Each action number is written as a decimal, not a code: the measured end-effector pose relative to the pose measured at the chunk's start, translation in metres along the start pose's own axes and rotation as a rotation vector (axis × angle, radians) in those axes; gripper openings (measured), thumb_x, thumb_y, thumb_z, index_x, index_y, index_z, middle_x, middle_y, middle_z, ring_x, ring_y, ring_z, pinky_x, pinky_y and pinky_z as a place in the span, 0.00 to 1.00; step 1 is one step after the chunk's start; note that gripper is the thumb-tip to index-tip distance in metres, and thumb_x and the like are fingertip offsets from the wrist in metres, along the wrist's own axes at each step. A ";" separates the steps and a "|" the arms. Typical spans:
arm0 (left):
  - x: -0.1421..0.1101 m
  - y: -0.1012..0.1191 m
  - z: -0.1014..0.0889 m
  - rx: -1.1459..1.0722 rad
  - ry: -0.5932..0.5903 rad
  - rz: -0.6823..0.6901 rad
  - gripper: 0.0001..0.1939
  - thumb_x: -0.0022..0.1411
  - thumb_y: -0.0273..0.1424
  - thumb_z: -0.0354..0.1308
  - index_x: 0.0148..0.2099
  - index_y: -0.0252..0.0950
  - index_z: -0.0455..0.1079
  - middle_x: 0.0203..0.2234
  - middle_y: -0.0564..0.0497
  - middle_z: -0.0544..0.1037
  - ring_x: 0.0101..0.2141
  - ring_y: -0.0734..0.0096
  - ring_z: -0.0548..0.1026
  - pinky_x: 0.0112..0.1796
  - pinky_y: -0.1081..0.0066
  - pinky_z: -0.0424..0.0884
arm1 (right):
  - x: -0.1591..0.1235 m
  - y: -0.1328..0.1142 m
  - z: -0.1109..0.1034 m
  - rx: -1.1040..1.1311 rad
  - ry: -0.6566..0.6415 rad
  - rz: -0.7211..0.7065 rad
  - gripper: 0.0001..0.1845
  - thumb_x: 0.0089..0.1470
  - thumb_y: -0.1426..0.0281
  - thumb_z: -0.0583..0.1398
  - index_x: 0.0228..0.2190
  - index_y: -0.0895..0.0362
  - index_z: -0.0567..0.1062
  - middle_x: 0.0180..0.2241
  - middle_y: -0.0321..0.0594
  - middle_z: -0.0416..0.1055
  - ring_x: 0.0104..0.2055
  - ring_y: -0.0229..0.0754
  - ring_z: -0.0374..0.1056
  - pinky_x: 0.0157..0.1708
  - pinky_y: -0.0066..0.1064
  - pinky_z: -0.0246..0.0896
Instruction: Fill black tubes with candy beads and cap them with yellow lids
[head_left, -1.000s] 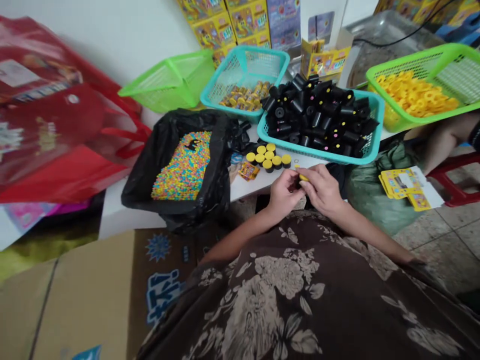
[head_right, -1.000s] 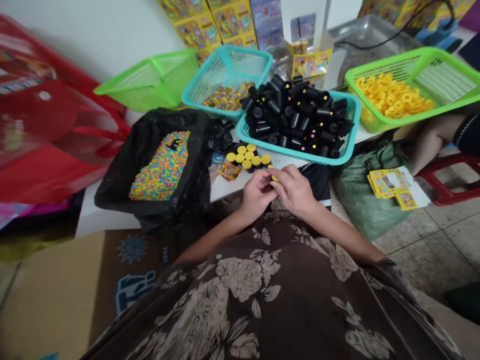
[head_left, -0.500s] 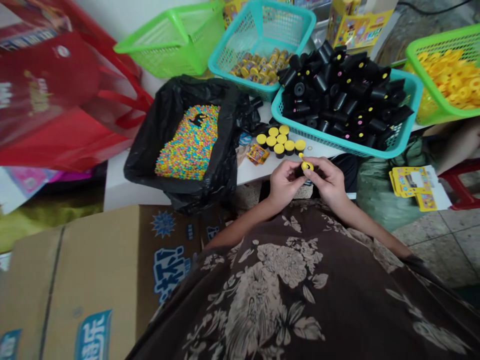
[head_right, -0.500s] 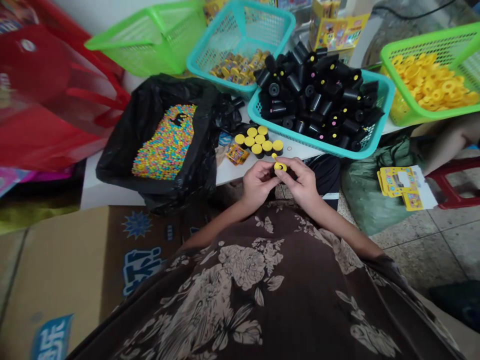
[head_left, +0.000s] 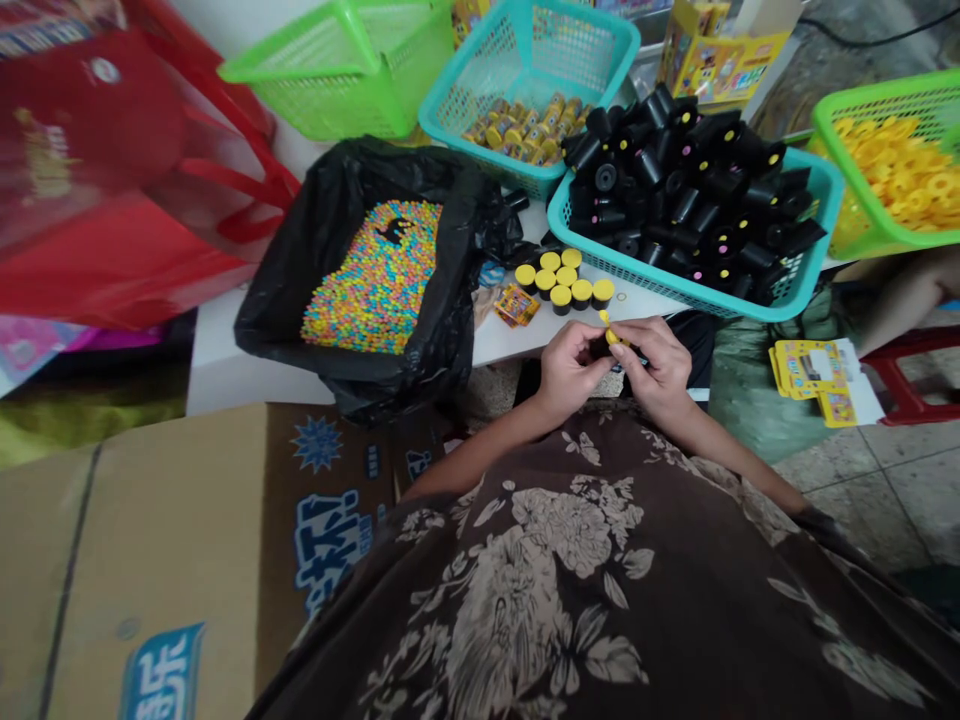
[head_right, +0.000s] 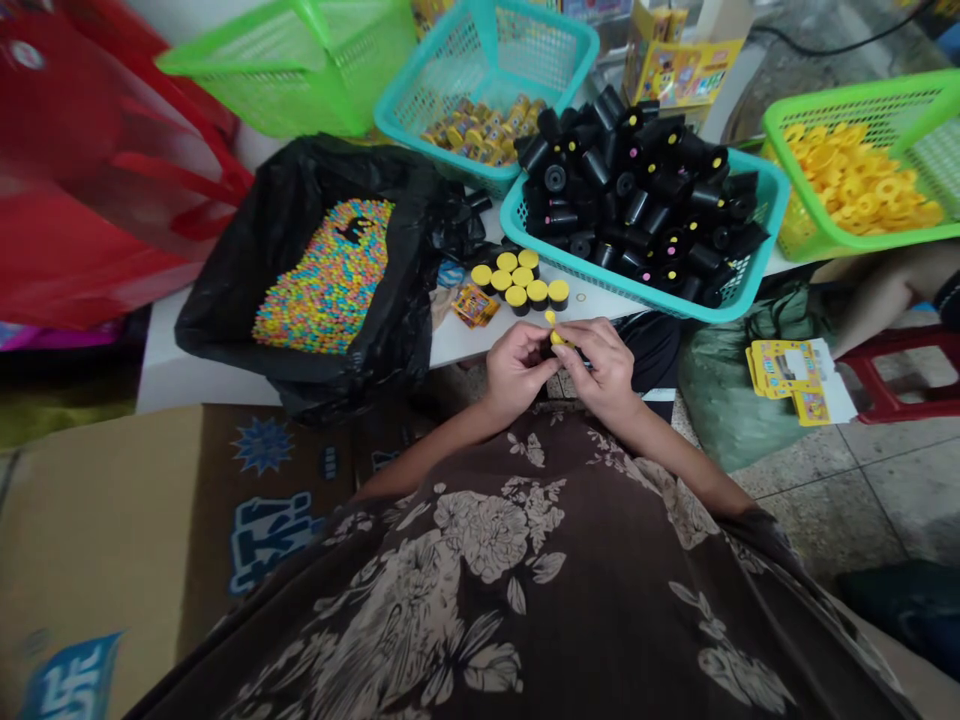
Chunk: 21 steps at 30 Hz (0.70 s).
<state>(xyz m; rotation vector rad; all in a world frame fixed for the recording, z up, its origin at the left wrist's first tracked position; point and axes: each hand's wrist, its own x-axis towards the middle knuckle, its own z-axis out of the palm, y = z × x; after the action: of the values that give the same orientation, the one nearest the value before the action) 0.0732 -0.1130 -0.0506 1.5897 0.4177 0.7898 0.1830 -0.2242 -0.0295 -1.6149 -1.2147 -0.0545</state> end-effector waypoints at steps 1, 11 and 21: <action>0.000 0.001 0.000 0.009 0.001 0.004 0.13 0.57 0.34 0.72 0.41 0.37 0.74 0.31 0.52 0.75 0.30 0.73 0.71 0.32 0.72 0.68 | 0.000 0.001 0.001 -0.006 0.002 -0.015 0.12 0.66 0.61 0.61 0.44 0.49 0.83 0.42 0.43 0.83 0.44 0.50 0.77 0.46 0.48 0.75; 0.000 -0.002 0.002 -0.024 0.010 -0.022 0.14 0.57 0.35 0.72 0.37 0.37 0.70 0.29 0.54 0.74 0.29 0.74 0.70 0.31 0.71 0.67 | 0.000 0.003 0.006 0.136 -0.010 0.079 0.12 0.65 0.58 0.61 0.38 0.48 0.84 0.40 0.41 0.82 0.44 0.49 0.77 0.47 0.49 0.74; 0.001 0.009 -0.003 0.097 0.046 0.148 0.14 0.59 0.39 0.72 0.39 0.39 0.74 0.32 0.52 0.73 0.28 0.75 0.68 0.27 0.72 0.65 | 0.007 0.001 0.011 0.720 -0.094 0.769 0.18 0.46 0.54 0.73 0.34 0.50 0.79 0.31 0.34 0.74 0.28 0.37 0.65 0.23 0.29 0.60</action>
<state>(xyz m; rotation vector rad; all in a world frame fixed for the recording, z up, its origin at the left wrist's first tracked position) 0.0700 -0.1118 -0.0414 1.7097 0.3794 0.9322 0.1818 -0.2119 -0.0313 -1.3254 -0.5014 0.8547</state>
